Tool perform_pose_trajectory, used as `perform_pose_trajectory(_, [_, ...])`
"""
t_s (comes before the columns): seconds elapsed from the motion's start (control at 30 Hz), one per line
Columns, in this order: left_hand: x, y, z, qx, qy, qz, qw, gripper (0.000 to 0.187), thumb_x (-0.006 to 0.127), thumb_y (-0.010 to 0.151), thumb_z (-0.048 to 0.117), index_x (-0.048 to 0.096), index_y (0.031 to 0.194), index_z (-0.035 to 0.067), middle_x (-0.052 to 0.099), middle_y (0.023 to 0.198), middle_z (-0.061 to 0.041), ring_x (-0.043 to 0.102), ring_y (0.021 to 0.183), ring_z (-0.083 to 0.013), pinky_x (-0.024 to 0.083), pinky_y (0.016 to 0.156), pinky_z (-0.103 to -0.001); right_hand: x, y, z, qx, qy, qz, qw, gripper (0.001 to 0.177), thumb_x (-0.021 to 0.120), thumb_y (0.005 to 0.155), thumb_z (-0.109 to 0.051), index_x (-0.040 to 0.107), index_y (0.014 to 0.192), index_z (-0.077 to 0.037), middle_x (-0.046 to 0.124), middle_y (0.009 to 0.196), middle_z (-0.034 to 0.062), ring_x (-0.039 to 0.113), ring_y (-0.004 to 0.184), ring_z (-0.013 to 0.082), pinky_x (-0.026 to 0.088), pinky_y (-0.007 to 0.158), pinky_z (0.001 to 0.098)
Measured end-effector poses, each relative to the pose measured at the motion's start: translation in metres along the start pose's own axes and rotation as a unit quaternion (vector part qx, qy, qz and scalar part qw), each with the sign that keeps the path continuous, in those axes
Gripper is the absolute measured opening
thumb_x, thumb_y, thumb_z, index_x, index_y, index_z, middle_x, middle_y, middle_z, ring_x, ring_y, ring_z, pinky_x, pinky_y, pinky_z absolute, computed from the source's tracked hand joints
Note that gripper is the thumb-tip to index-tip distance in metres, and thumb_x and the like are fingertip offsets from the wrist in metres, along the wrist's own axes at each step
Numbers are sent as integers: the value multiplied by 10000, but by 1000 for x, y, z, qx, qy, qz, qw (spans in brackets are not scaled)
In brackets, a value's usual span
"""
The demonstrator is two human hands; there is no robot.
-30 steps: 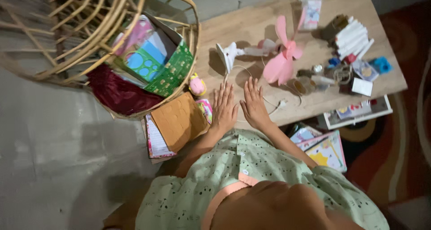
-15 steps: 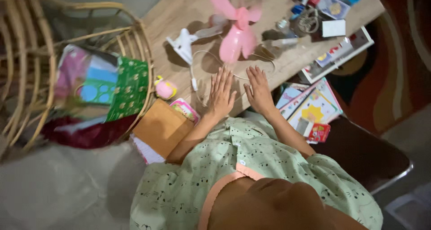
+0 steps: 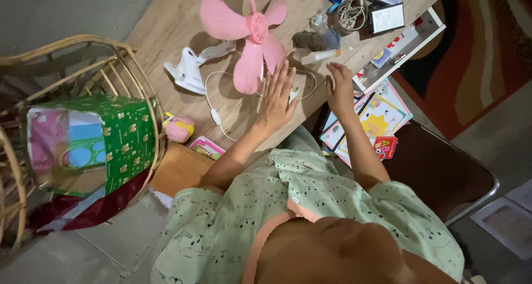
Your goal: The person wipes a small pink table fan with a dark cloth. They clean the power cord, the white base, the central motor housing, and each pink blade individually. The fan remains on the table throughout.
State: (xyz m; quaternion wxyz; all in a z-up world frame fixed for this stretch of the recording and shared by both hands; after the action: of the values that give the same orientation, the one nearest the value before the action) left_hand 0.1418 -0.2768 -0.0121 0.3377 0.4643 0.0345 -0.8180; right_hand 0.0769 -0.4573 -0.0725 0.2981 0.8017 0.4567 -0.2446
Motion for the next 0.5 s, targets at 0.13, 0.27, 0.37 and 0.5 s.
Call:
perform_pose_trajectory(0.13, [9, 14, -7, -16, 0, -17, 1000, 844, 681, 963, 228, 209, 1643, 60, 145, 1721, -181, 133, 1613, -361, 102, 1325, -544, 6, 28, 23, 8, 10, -12, 1000, 314, 666, 971, 21, 636, 1283, 13, 600, 1304, 214, 577, 1213, 425, 483, 1039, 456])
perform_pose_trajectory(0.27, [16, 22, -12, -14, -5, -17, 1000, 847, 694, 963, 220, 217, 1644, 62, 152, 1721, -180, 133, 1616, -359, 89, 1328, -563, 11, 55, 23, -41, 19, -33, 998, 360, 665, 946, 28, 640, 1305, 15, 616, 1312, 222, 589, 1203, 424, 497, 1026, 452])
perform_pose_trajectory(0.37, [20, 30, -15, -16, -4, -24, 1000, 848, 697, 966, 219, 216, 1644, 54, 152, 1716, -189, 129, 1610, -374, 86, 1322, -573, 21, 69, 30, -52, -3, -43, 998, 353, 708, 939, -23, 649, 1286, 9, 640, 1248, 219, 604, 1137, 423, 513, 966, 452])
perform_pose_trajectory(0.5, [17, 41, -15, -14, 3, -24, 1000, 848, 701, 952, 234, 229, 1634, 58, 157, 1709, -183, 135, 1599, -388, 83, 1315, -591, 39, 78, 47, -26, -24, -70, 997, 333, 751, 927, -84, 670, 1240, -2, 647, 1084, 208, 623, 1026, 422, 522, 844, 477])
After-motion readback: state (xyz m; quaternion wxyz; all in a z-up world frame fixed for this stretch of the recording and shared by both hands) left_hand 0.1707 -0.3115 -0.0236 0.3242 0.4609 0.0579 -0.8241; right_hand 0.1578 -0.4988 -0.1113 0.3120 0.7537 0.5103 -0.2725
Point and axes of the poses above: each hand's wrist, its own y-axis towards the middle knuckle, its own x-axis out of the palm, z = x × y, the point moved 10 cm from there along y, towards the middle knuckle
